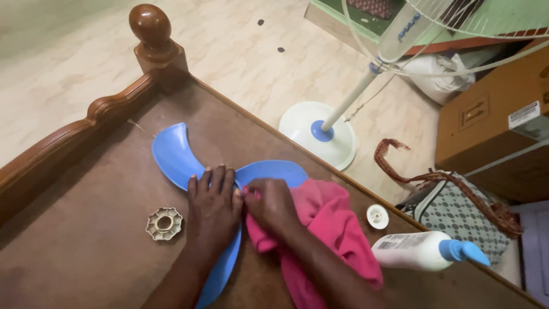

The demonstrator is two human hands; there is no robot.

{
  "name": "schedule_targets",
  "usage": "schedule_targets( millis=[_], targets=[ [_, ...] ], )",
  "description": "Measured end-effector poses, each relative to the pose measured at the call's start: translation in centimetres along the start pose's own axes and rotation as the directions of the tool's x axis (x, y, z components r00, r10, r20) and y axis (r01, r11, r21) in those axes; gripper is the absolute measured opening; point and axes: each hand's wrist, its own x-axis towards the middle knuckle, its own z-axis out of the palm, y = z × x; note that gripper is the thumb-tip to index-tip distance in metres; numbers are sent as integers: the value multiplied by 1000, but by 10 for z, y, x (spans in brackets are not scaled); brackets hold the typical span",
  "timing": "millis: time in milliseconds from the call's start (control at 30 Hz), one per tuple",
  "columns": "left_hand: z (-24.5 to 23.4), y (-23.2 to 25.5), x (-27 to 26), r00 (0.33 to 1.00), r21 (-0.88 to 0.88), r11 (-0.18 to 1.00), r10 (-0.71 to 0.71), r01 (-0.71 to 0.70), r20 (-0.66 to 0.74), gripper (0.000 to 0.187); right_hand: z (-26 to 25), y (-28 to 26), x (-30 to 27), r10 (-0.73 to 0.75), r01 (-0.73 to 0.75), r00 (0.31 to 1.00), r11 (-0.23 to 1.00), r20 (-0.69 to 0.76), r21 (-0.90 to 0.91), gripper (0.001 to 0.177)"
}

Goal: The person wipes a blue fan blade using a pink cloth and liquid from a bottle.

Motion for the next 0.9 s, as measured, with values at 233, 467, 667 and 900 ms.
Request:
schedule_targets(
  millis=[233,467,667,900],
  targets=[
    [-5,5,4,1000,8,1000,-24,25,-19,49,6,17,12,-165,150,972,984,-168,-100,18],
    [1,1,2,1000,-12,1000,-27,27,0,48,-26,29,30,622,-648,759,749,-194,-136,34],
    [-1,2,4,998,38,999,-28,26,49,49,21,9,25,-36,65,964,993,-265,99,18],
    [3,-2,-3,999,19,999,-51,51,13,48,-34,35,36,565,-589,803,801,-190,-108,33]
  ],
)
